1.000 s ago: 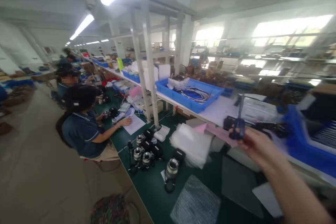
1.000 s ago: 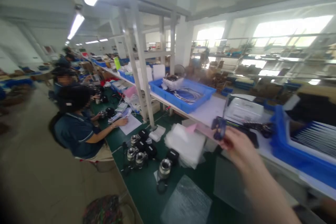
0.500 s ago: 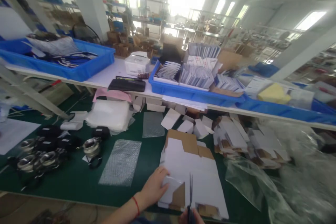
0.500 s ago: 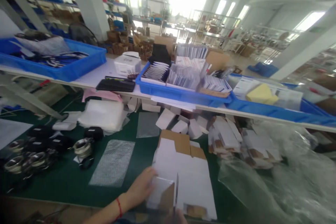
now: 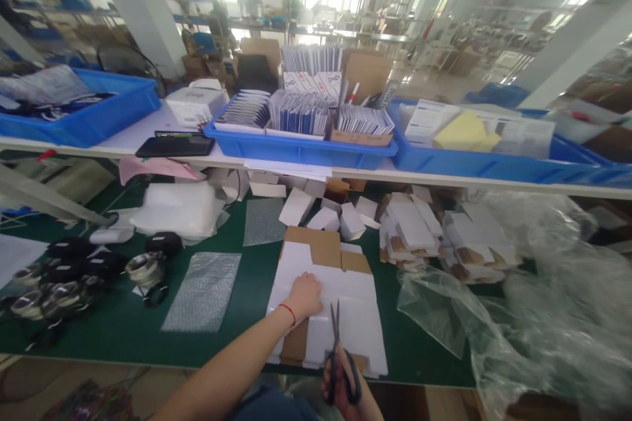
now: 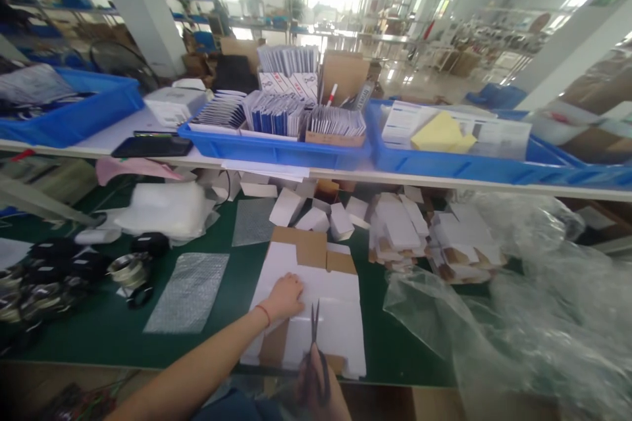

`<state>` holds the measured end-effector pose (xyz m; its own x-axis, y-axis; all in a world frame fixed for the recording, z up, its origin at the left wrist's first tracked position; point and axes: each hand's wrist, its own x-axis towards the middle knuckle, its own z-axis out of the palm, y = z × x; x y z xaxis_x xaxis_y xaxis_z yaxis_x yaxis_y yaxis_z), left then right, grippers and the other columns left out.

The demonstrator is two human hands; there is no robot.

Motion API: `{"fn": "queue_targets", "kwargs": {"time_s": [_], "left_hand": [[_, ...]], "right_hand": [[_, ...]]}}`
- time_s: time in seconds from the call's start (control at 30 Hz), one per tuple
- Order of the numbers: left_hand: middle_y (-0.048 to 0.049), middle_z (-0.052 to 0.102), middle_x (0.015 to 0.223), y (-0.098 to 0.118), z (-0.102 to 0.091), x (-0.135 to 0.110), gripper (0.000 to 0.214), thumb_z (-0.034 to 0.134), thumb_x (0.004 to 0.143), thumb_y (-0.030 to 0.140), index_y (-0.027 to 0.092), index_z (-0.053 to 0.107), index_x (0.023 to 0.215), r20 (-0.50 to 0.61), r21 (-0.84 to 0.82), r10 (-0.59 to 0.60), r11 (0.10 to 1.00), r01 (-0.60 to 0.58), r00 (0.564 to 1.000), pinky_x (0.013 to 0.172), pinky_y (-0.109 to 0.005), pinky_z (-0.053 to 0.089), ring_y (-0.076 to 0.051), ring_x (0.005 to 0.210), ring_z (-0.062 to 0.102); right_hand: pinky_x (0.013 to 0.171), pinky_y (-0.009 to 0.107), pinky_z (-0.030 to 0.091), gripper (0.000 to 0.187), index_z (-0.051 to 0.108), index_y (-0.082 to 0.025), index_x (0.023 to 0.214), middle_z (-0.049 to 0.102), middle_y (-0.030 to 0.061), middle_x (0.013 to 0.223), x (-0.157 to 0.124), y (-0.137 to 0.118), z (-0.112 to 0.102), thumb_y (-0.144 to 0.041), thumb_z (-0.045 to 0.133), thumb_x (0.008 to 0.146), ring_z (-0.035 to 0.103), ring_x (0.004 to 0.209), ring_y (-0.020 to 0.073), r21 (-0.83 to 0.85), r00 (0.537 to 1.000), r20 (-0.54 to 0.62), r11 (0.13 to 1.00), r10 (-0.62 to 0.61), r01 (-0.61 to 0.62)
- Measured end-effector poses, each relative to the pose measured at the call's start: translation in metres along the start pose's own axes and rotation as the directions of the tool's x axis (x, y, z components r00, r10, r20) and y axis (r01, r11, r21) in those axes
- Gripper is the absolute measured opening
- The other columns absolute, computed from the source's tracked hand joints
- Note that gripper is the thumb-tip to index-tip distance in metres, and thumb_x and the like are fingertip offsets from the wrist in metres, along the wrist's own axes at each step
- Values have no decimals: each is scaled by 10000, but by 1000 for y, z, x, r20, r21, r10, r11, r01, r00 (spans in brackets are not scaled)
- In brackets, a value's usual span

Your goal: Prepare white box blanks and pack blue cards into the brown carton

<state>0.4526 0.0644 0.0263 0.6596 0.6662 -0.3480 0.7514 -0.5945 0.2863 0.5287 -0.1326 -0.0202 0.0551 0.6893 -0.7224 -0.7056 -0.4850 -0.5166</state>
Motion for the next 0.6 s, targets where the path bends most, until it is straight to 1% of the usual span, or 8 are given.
{"fn": "queue_targets", "kwargs": {"time_s": [0.07, 0.13, 0.2, 0.3, 0.37, 0.47, 0.53, 0.6], "left_hand": [[-173, 723, 1069, -3, -3, 4, 188, 649, 787, 283, 151, 754, 872, 8, 25, 16, 1000, -16, 1000, 948, -446, 500, -342, 1125, 612], [-142, 750, 982, -6, -4, 5, 178, 589, 808, 213, 169, 760, 823, 10, 38, 20, 999, -20, 1000, 910, -412, 512, -302, 1041, 652], [-131, 761, 954, -7, -3, 5, 217, 550, 830, 177, 171, 767, 828, 1, 46, 21, 999, -21, 1000, 884, -386, 521, -278, 980, 675], [-157, 758, 994, -6, 1, 0, 262, 511, 888, 180, 147, 770, 874, -28, 63, 41, 997, -39, 999, 890, -390, 526, -289, 1013, 675], [-181, 751, 1003, -3, 4, -3, 294, 473, 910, 148, 121, 766, 902, -49, 79, 62, 995, -58, 997, 907, -407, 527, -301, 1042, 667], [-204, 742, 1019, 0, 8, -7, 307, 448, 902, 88, 91, 753, 936, -76, 97, 93, 992, -85, 993, 935, -433, 522, -306, 1061, 659], [-200, 738, 1031, 1, 10, -7, 302, 446, 902, 75, 95, 743, 951, -94, 98, 101, 991, -92, 990, 944, -441, 520, -301, 1059, 656], [-184, 737, 1023, 1, 11, -8, 295, 445, 906, 72, 109, 735, 950, -114, 89, 97, 992, -87, 989, 947, -436, 516, -291, 1050, 655]], "right_hand": [[491, 269, 418, 815, 603, -173, 628, 546, -2, 564, -3, -8, -3, -879, 842, 297, 535, 496, 141, -18, 996, 50, 997, 70, -69], [501, 267, 427, 788, 608, -172, 645, 549, -1, 578, -4, -15, -3, -857, 853, 342, 536, 509, 138, -37, 991, 97, 995, 91, -87], [515, 267, 440, 762, 599, -175, 664, 552, 2, 598, -4, -22, 0, -846, 848, 404, 546, 529, 140, -26, 991, 121, 998, 65, -62], [514, 265, 444, 761, 579, -180, 695, 549, 3, 618, 3, -29, 10, -861, 820, 454, 547, 543, 144, -31, 992, 126, 999, -14, 18], [496, 260, 434, 775, 561, -186, 691, 523, -9, 602, 13, -29, 15, -884, 799, 452, 522, 525, 136, -65, 994, 96, 996, -54, 61], [454, 254, 401, 803, 528, -198, 636, 478, -18, 544, 31, -22, 13, -947, 737, 437, 470, 476, 125, -160, 994, 14, 981, -108, 108], [415, 252, 360, 824, 510, -204, 598, 448, -22, 497, 42, -14, 9, -989, 686, 420, 440, 435, 122, -253, 989, -34, 958, -144, 131], [398, 243, 325, 821, 497, -206, 576, 424, -30, 468, 49, -9, 5, -1003, 645, 450, 421, 410, 114, -312, 979, -63, 936, -193, 164]]}}
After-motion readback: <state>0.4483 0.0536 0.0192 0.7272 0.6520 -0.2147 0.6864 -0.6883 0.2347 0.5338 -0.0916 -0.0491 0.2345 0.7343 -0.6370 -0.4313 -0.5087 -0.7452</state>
